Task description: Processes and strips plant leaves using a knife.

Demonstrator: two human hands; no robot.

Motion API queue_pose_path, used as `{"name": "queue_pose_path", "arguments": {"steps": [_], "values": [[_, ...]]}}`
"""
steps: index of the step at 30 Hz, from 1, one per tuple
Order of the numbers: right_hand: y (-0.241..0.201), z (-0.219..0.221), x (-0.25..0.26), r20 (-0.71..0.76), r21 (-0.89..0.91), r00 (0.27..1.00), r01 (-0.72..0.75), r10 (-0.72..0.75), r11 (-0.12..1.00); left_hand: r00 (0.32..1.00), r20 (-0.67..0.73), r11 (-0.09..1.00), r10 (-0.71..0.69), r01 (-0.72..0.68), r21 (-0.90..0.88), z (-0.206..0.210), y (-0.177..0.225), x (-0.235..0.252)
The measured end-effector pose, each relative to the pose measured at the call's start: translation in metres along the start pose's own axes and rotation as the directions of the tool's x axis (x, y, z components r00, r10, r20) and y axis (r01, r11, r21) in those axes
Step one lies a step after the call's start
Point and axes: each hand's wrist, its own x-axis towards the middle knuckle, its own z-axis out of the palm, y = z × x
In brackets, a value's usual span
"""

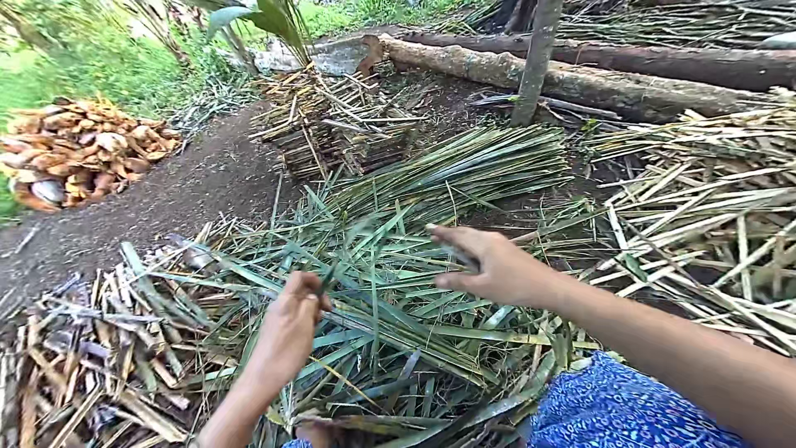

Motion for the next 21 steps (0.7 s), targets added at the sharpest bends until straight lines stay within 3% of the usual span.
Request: {"name": "queue_pose_path", "arguments": {"steps": [2,5,8,12,15,21], "values": [[-0.018,0.019,0.007,0.045,0.022,0.997,0.068,-0.069,0.997,0.998,0.041,0.998,0.05,-0.048,-0.038,0.017,0.011,-0.001],[-0.026,0.04,0.014,-0.067,0.064,0.991,0.119,-0.114,0.991,0.991,0.021,0.983,0.132,-0.128,-0.132,0.035,0.017,-0.005],[-0.027,0.048,0.02,-0.15,0.352,0.988,0.077,-0.025,0.933,0.99,0.032,0.968,0.141,-0.131,-0.215,0.042,0.02,-0.008],[-0.038,0.053,0.017,0.001,0.777,0.998,-0.041,0.064,0.628,0.986,0.078,0.945,0.148,-0.117,-0.304,0.041,0.023,-0.01],[-0.049,0.062,0.017,-0.04,0.877,0.99,-0.029,0.133,0.48,0.988,0.058,0.929,0.144,-0.115,-0.351,0.045,0.022,-0.011],[-0.053,0.068,0.022,-0.197,0.84,0.962,0.066,0.189,0.538,0.995,-0.1,0.843,-0.01,-0.045,-0.536,0.055,0.029,-0.015]]}}
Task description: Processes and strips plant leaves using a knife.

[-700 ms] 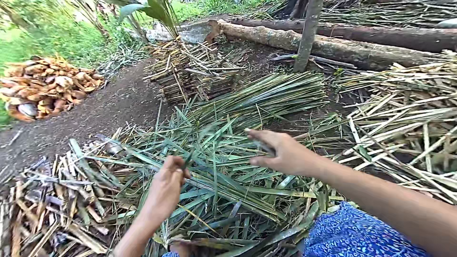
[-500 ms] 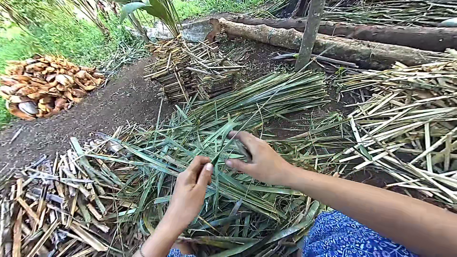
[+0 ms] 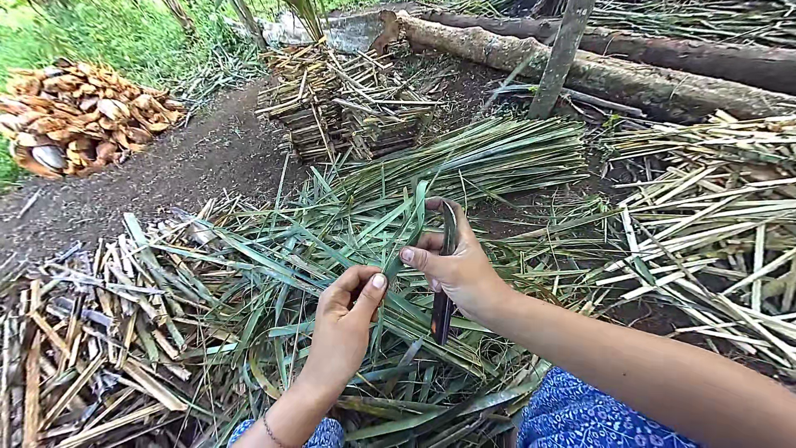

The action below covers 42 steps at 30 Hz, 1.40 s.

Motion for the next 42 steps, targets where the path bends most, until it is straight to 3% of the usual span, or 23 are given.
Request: {"name": "queue_pose_path", "arguments": {"steps": [6,9,13,16,17,19,21,23,25,27,29,34,37,42], "values": [[0.013,0.004,-0.002,-0.002,-0.027,1.0,0.018,-0.018,0.999,0.989,-0.133,0.998,-0.066,0.064,-0.019,-0.001,-0.008,0.009],[0.027,0.004,-0.01,0.021,-0.058,0.999,-0.028,0.029,0.998,0.957,-0.264,0.993,-0.117,0.113,-0.03,-0.01,-0.008,0.021],[0.042,0.002,-0.012,0.03,-0.072,0.996,-0.08,0.082,0.994,0.831,-0.495,0.951,-0.253,0.119,-0.286,-0.026,-0.01,0.042],[0.044,-0.003,-0.011,0.02,-0.085,0.996,-0.09,0.092,0.992,0.72,-0.614,0.92,-0.323,0.089,-0.381,-0.053,-0.022,0.062],[0.043,-0.009,-0.011,0.048,-0.146,0.993,-0.104,0.112,0.984,0.694,-0.64,0.916,-0.328,0.069,-0.395,-0.068,-0.027,0.067],[0.04,-0.027,-0.004,0.173,-0.43,0.957,-0.138,0.232,0.892,0.692,-0.65,0.927,-0.313,0.074,-0.367,-0.089,-0.033,0.068],[0.036,-0.045,0.01,0.277,-0.748,0.841,-0.116,0.465,0.654,0.762,-0.576,0.946,-0.297,0.156,-0.283,-0.083,-0.032,0.057],[0.036,-0.056,0.015,0.287,-0.892,0.724,-0.037,0.628,0.45,0.837,-0.452,0.948,-0.309,0.229,-0.223,-0.065,-0.025,0.045],[0.027,-0.059,0.014,0.281,-0.912,0.641,-0.054,0.714,0.408,0.89,-0.337,0.948,-0.307,0.256,-0.189,-0.048,-0.015,0.037],[0.01,-0.055,0.01,0.293,-0.892,0.595,-0.111,0.749,0.437,0.927,-0.233,0.952,-0.295,0.265,-0.152,-0.034,-0.007,0.027],[-0.003,-0.052,0.009,0.344,-0.818,0.594,-0.191,0.727,0.542,0.945,-0.145,0.954,-0.293,0.278,-0.116,-0.025,0.0,0.019],[-0.018,-0.047,-0.001,0.557,-0.371,0.683,-0.304,0.472,0.877,0.973,0.006,0.968,-0.232,0.231,-0.093,-0.011,0.013,0.004],[-0.019,-0.037,-0.01,0.6,-0.163,0.71,-0.344,0.369,0.925,0.979,0.079,0.975,-0.187,0.195,-0.109,-0.005,0.016,-0.003],[-0.021,-0.021,-0.021,0.641,-0.098,0.659,-0.438,0.393,0.894,0.984,0.131,0.984,-0.118,0.133,-0.117,0.002,0.019,-0.014]]}}
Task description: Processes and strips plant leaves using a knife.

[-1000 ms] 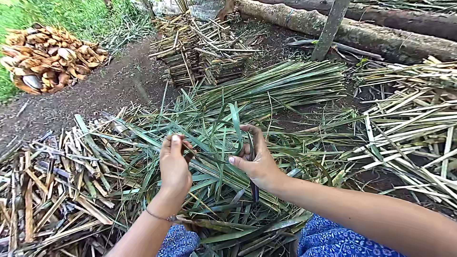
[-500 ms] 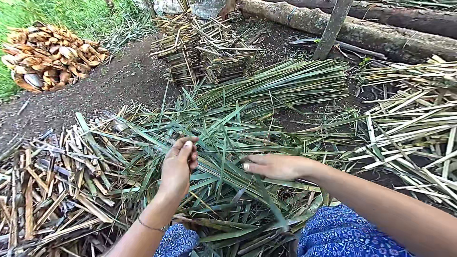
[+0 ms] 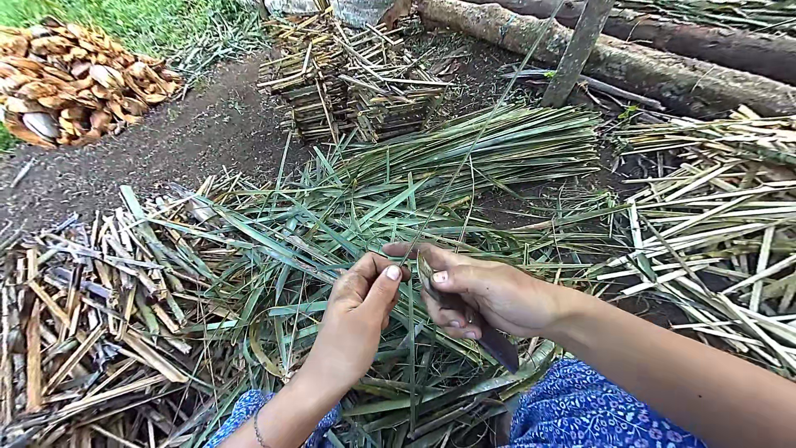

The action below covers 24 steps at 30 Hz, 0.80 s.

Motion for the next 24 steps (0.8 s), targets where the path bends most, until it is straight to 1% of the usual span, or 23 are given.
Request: {"name": "queue_pose_path", "arguments": {"steps": [2,3,9,14,19,24], "values": [[0.001,0.005,0.0,0.018,-0.007,1.0,0.015,-0.015,1.0,0.999,-0.001,0.999,0.038,-0.038,0.007,0.001,0.0,-0.003],[0.001,0.008,-0.001,0.004,-0.009,1.0,0.022,-0.021,1.0,0.999,-0.006,0.999,0.049,-0.049,0.005,0.002,0.0,-0.005],[0.003,0.021,-0.003,-0.126,-0.056,0.988,0.079,-0.085,0.995,0.995,-0.016,0.995,0.1,-0.1,0.011,0.002,0.001,-0.012],[-0.001,0.023,-0.005,-0.174,-0.099,0.975,0.122,-0.138,0.988,0.977,-0.008,0.962,0.212,-0.207,0.175,-0.004,-0.004,-0.014],[-0.01,0.009,-0.01,-0.267,-0.169,0.934,0.199,-0.239,0.965,0.978,0.008,0.951,0.209,-0.205,0.231,-0.011,-0.003,-0.017],[-0.024,-0.014,-0.019,-0.382,-0.207,0.864,0.265,-0.327,0.942,0.98,0.027,0.947,0.197,-0.197,0.253,-0.024,-0.006,-0.016]]}}
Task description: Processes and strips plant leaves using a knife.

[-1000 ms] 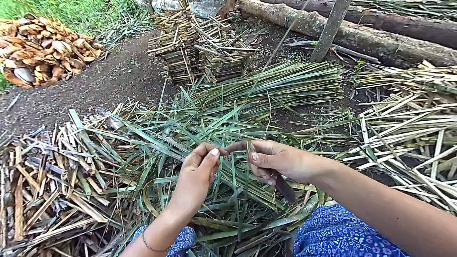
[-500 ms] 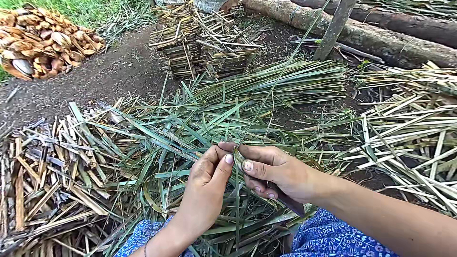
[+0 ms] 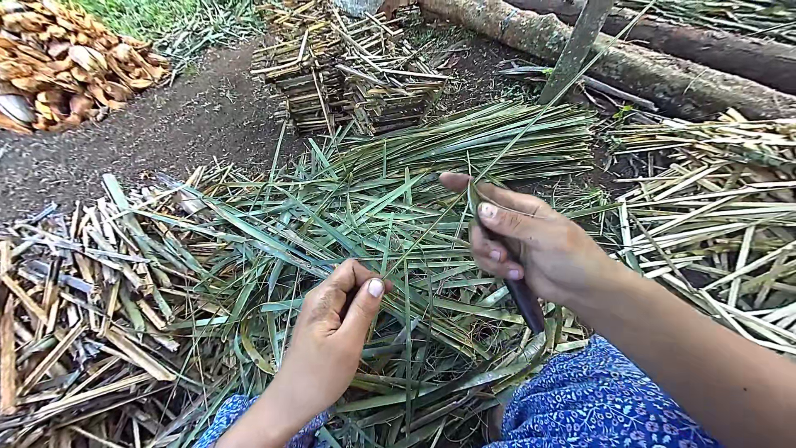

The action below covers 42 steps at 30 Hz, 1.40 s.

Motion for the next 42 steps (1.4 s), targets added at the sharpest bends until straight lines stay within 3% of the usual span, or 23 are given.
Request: {"name": "queue_pose_path", "arguments": {"steps": [8,13,19,23,32,37,42], "values": [[-0.016,-0.038,0.002,-0.24,0.023,0.963,0.129,-0.12,0.991,0.992,0.121,0.988,-0.034,0.015,0.153,-0.048,-0.015,0.014],[-0.011,-0.025,0.004,-0.194,-0.071,0.97,0.137,-0.149,0.988,0.977,0.191,0.833,-0.092,-0.03,0.553,-0.05,-0.01,0.023],[0.017,0.021,0.002,0.041,-0.142,0.999,0.032,-0.026,0.989,0.979,0.117,0.857,0.17,-0.205,0.473,-0.007,0.014,0.023],[0.018,0.025,0.0,0.098,-0.104,0.995,0.02,-0.01,0.994,0.965,0.112,0.86,0.236,-0.261,0.438,-0.005,0.019,0.025],[-0.003,-0.022,0.003,-0.134,-0.054,0.981,0.13,-0.137,0.99,0.963,0.234,0.89,0.133,-0.22,0.4,-0.049,0.004,0.025],[-0.016,-0.042,0.002,-0.301,-0.006,0.936,0.191,-0.184,0.982,0.963,0.269,0.925,-0.019,-0.085,0.369,-0.088,-0.008,0.026],[-0.004,-0.017,0.003,-0.172,-0.067,0.971,0.156,-0.165,0.986,0.979,0.165,0.917,-0.116,0.042,0.397,-0.052,0.015,0.027]]}}
